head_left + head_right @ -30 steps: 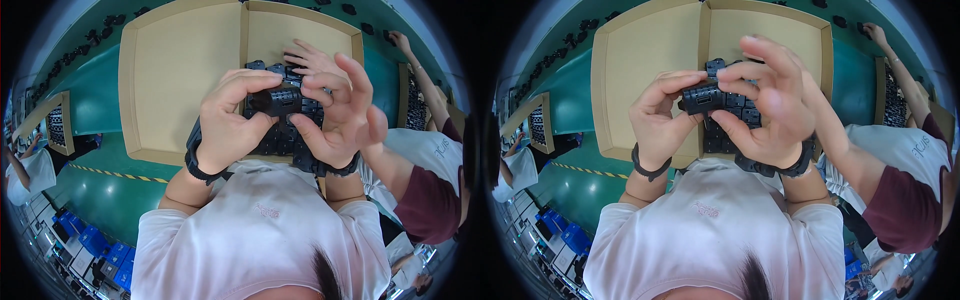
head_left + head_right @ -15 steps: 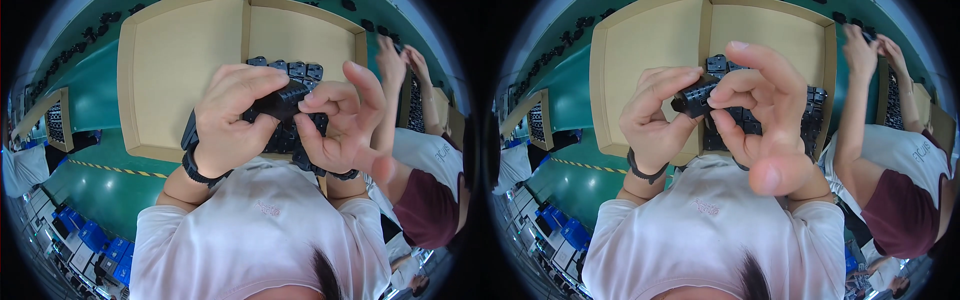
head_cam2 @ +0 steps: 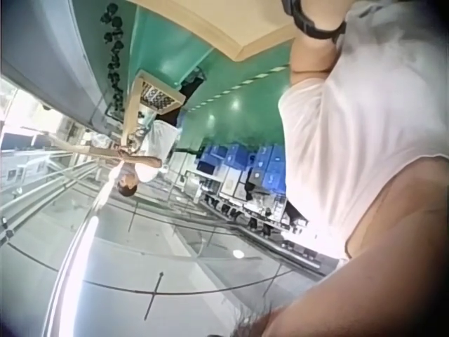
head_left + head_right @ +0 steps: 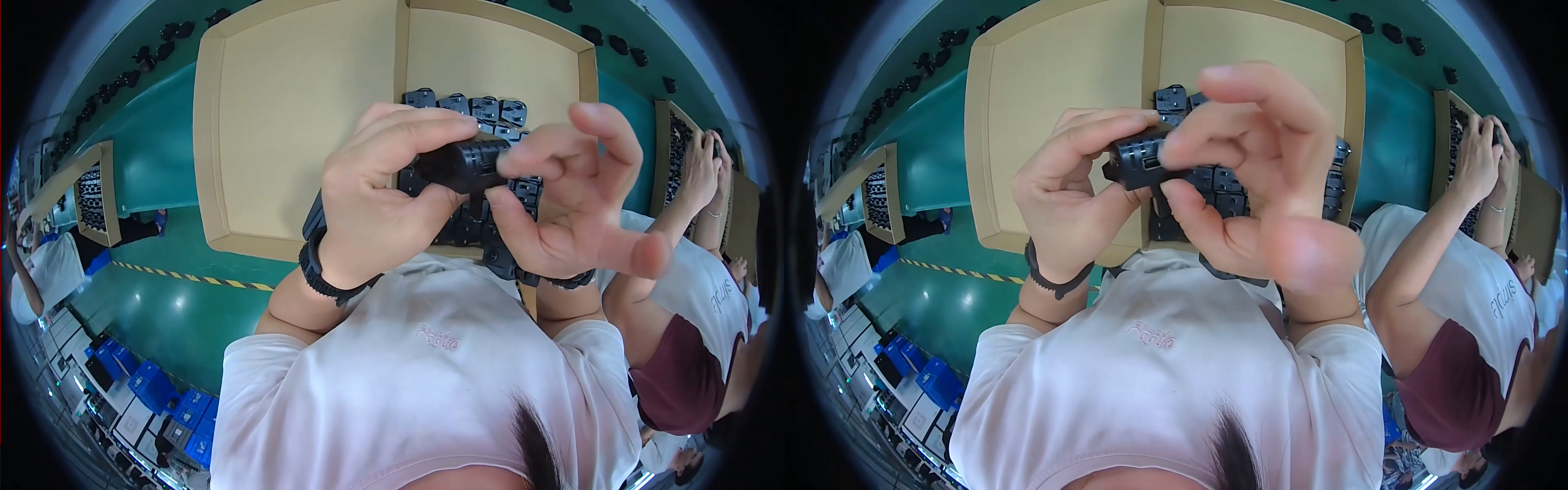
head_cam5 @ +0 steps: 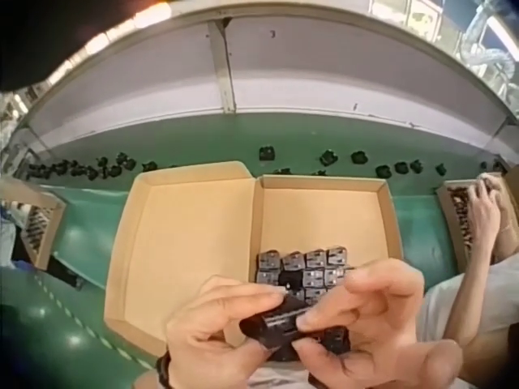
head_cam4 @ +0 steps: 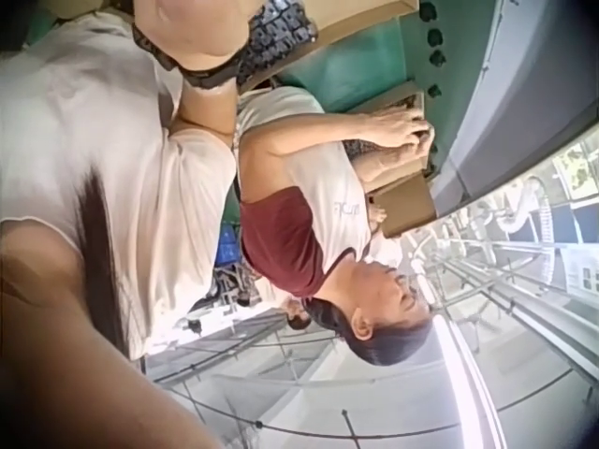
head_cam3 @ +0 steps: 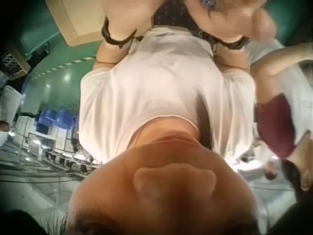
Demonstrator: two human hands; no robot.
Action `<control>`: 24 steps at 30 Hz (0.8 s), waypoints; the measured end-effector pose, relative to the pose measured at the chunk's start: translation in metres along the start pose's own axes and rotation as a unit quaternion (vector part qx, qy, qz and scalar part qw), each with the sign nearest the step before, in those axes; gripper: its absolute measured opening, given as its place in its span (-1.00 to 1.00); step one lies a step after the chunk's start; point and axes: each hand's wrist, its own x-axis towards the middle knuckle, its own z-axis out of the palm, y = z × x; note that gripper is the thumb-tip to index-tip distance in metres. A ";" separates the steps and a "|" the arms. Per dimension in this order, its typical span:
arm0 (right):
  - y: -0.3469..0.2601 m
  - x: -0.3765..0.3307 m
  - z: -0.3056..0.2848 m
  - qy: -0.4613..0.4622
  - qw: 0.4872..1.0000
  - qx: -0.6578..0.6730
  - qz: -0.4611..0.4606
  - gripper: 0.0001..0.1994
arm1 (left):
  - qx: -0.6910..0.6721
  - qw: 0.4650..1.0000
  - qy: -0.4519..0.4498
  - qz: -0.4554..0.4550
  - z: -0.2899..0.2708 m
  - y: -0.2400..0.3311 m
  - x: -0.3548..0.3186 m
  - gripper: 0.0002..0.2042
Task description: The person picks up a power adapter from a box, pulls out its prongs by hand, and then places it back into the box, repeating this for several adapters.
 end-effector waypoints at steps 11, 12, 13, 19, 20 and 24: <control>0.013 -0.002 0.012 0.088 0.985 -0.080 -0.128 -0.10 | 0.047 0.998 0.007 0.037 0.001 -0.002 -0.001 -0.62; 0.016 -0.002 0.014 0.100 0.984 -0.053 -0.141 -0.16 | 0.053 0.998 0.003 0.039 0.001 -0.002 -0.001 -0.62; 0.018 -0.003 0.015 0.112 0.982 -0.027 -0.153 -0.22 | 0.054 0.998 0.004 0.040 0.002 -0.001 -0.001 -0.62; 0.021 -0.011 0.015 0.136 0.977 0.052 -0.159 -0.44 | 0.091 0.994 0.005 0.068 0.006 -0.001 -0.003 -0.62; 0.020 -0.013 0.013 0.130 0.980 0.052 -0.144 -0.46 | 0.100 0.992 0.005 0.075 0.007 -0.001 -0.004 -0.62; 0.016 -0.020 0.008 0.107 0.987 0.087 -0.085 -0.50 | 0.111 0.989 -0.014 0.100 0.007 0.000 -0.007 -0.57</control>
